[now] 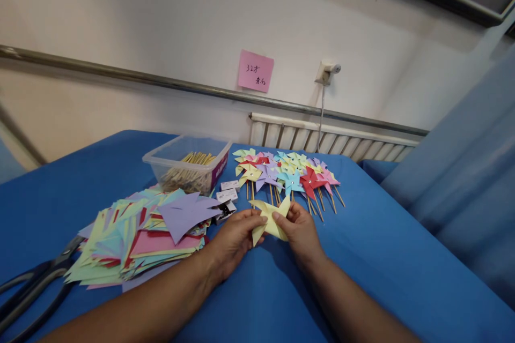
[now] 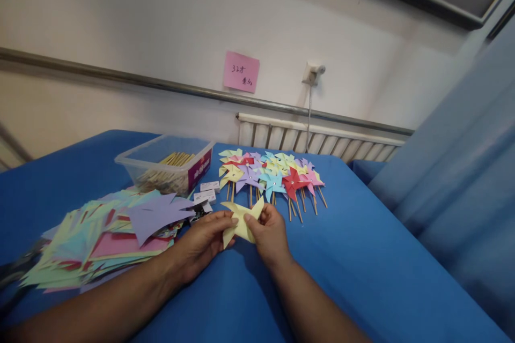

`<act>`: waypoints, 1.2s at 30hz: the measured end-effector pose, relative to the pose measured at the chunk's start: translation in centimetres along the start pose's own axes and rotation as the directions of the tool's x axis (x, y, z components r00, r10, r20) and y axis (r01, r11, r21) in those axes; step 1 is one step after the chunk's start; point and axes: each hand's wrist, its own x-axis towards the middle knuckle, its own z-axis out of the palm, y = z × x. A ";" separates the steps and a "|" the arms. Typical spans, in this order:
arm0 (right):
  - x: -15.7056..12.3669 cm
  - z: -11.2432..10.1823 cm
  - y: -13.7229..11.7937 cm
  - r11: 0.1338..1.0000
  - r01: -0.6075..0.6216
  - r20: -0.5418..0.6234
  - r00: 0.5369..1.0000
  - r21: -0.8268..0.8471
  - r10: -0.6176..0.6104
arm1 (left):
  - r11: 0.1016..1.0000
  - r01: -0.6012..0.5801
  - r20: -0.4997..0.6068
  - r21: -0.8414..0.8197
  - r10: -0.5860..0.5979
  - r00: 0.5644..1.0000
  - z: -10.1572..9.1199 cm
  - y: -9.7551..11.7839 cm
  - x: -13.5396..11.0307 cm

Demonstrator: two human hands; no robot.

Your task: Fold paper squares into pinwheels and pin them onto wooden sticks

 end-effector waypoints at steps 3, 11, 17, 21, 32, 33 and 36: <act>-0.1 0.2 0.1 1.000 0.015 -0.020 1.000 0.009 -0.015 | 1.000 0.007 -0.017 0.009 -0.007 1.000 0.2 -0.1 -0.1; -0.3 0.3 0.5 0.998 -0.042 0.030 0.999 0.043 0.041 | 0.968 -0.129 -0.032 0.214 0.139 0.990 0.2 -0.7 0.3; -0.3 0.3 0.6 0.996 -0.052 0.032 0.998 0.070 0.050 | 0.944 -0.169 -0.055 0.283 0.192 0.980 0.3 -0.6 0.2; -0.5 0.2 0.4 0.995 -0.071 0.035 0.997 0.069 0.069 | 0.949 -0.154 -0.058 0.277 0.176 0.983 0.2 -0.5 0.3; -0.1 -0.5 0.5 0.990 -0.117 0.062 0.992 0.080 0.113 | 0.949 -0.138 -0.051 0.283 0.159 0.986 -0.6 0.0 0.8; -0.1 -0.5 0.6 0.992 -0.112 0.075 0.991 0.057 0.108 | 0.947 -0.133 -0.047 0.294 0.153 0.987 -0.5 0.0 0.7; -0.1 -0.5 1.0 0.997 -0.074 0.103 0.992 -0.012 0.075 | 0.939 -0.134 -0.039 0.317 0.154 0.987 -0.3 -0.2 0.4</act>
